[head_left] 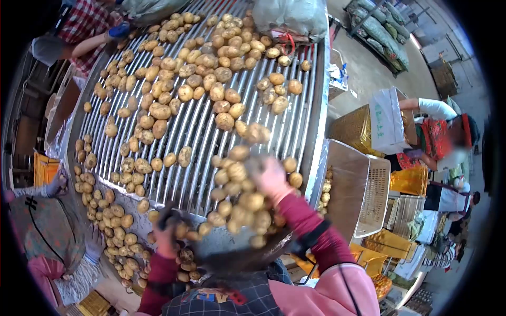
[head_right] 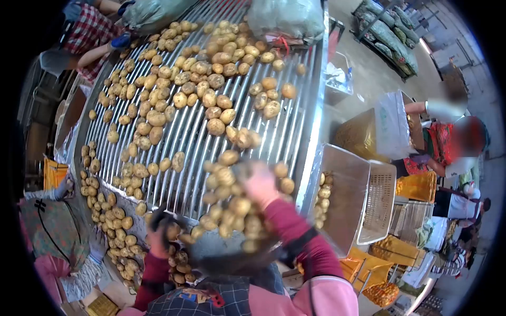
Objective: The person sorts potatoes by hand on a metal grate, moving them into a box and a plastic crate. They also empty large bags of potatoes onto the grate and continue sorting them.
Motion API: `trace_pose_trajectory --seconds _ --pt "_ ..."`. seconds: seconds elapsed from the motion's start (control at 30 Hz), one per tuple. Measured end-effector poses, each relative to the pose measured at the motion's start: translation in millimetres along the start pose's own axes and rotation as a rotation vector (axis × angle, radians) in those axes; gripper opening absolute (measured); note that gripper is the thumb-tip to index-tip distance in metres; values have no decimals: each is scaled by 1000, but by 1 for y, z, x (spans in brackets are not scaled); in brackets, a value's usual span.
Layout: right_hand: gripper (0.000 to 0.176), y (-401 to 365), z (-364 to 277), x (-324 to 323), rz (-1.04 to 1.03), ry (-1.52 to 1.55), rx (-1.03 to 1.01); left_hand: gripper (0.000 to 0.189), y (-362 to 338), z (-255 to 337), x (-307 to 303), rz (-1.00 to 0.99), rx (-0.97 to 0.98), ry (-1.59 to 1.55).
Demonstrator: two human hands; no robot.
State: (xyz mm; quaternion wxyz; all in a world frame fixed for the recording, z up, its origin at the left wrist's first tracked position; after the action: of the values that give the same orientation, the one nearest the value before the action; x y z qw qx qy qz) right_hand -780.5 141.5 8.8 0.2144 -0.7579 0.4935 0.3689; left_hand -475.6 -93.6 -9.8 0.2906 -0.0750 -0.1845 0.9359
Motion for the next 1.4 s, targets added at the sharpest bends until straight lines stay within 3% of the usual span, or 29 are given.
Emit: trace_pose_trajectory --seconds 0.03,0.07,0.17,0.2,0.3,0.33,0.37,0.4,0.43,0.47,0.53,0.6,0.67,0.7,0.77,0.8,0.9,0.97,1.03,1.07,1.1,1.13,1.17,1.2,1.23,1.3,1.33,1.37,1.4 --pt "54 -20 -41 22 -330 -184 3 47 -11 5 -21 -58 34 -305" --pt "52 -50 -91 23 -180 -245 -163 49 -34 22 -43 -30 686 378" --pt "63 -132 -163 77 -485 198 -414 51 -62 -13 -109 271 19 -242" --pt "67 -152 -174 83 -346 408 -615 53 -70 -39 -139 256 -164 -621" --pt "53 -36 -189 55 -312 248 -689 63 -122 -10 -156 469 -190 -697" --pt "44 10 -188 37 -404 -45 -655 67 -132 1 -156 523 -187 -708" --pt "44 67 -154 25 -54 -31 -197 64 -137 -9 -176 516 -89 -371" --pt "44 106 -142 21 62 -213 -268 62 -148 -31 -208 494 7 -32" --pt "37 116 -131 41 -296 -336 18 57 -151 -38 -211 408 41 -44" --pt "34 107 -132 67 -229 -659 -302 52 -154 -44 -214 322 73 -59" --pt "33 57 -139 108 -412 -618 -384 52 -146 -67 -200 335 -190 -827" --pt "29 17 -150 97 -632 -290 -372 57 -142 -32 -159 453 -244 -553" --pt "28 28 -120 64 -606 89 6 60 -149 -43 -157 356 -283 -586" --pt "35 50 -119 17 -505 -82 156 62 -154 -44 -154 298 -322 -660" --pt "51 123 -61 -54 85 26 69 61 -164 -55 -165 362 -417 -749" --pt "47 155 -24 -82 294 174 262 61 -167 -61 -169 380 -427 -764" --pt "58 248 89 -93 166 276 346 59 -152 -34 -149 308 -427 -866" --pt "59 274 118 -58 20 378 329 58 -143 -31 -159 295 -102 -133" --pt "53 219 12 -42 -18 87 112 55 -154 -39 -164 267 -112 -99" --pt "49 193 -19 -22 -44 -275 -52 54 -148 -45 -153 259 -238 -464" --pt "47 159 -43 3 -131 -239 -124 52 -141 -49 -138 243 -353 -833" --pt "48 124 -67 27 -219 -196 -192 50 -133 -44 -126 213 -334 -707" --pt "55 70 -98 42 -619 -150 -18 49 -125 -39 -114 185 -312 -581" --pt "67 22 -117 59 -698 69 -108 48 -124 -39 -99 286 -452 -819" --pt "77 -35 -134 74 -1009 239 -25 51 -114 -47 -96 150 -332 -709" --pt "78 -104 -168 62 -813 84 -277 53 -103 -28 -69 25 -260 -799" --pt "77 -139 -171 59 -704 184 -372 52 -105 -18 -57 176 -357 -795" --pt "76 -169 -169 53 -617 446 -291 48 -106 -12 -44 326 -248 -641" --pt "75 -193 -168 44 -527 704 -202 47 -117 5 -18 191 -173 -661"
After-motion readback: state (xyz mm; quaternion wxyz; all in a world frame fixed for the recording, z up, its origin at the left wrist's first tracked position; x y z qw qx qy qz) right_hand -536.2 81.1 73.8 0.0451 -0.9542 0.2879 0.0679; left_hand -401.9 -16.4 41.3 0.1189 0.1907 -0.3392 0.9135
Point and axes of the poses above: each hand's wrist, its own y-axis towards the middle knuckle, its own x-axis out of the palm, z = x × y, the point moved 7 cm from there along y, towards the middle knuckle, and after that the axes turned 11 degrees about z, right-handed, at the moved point
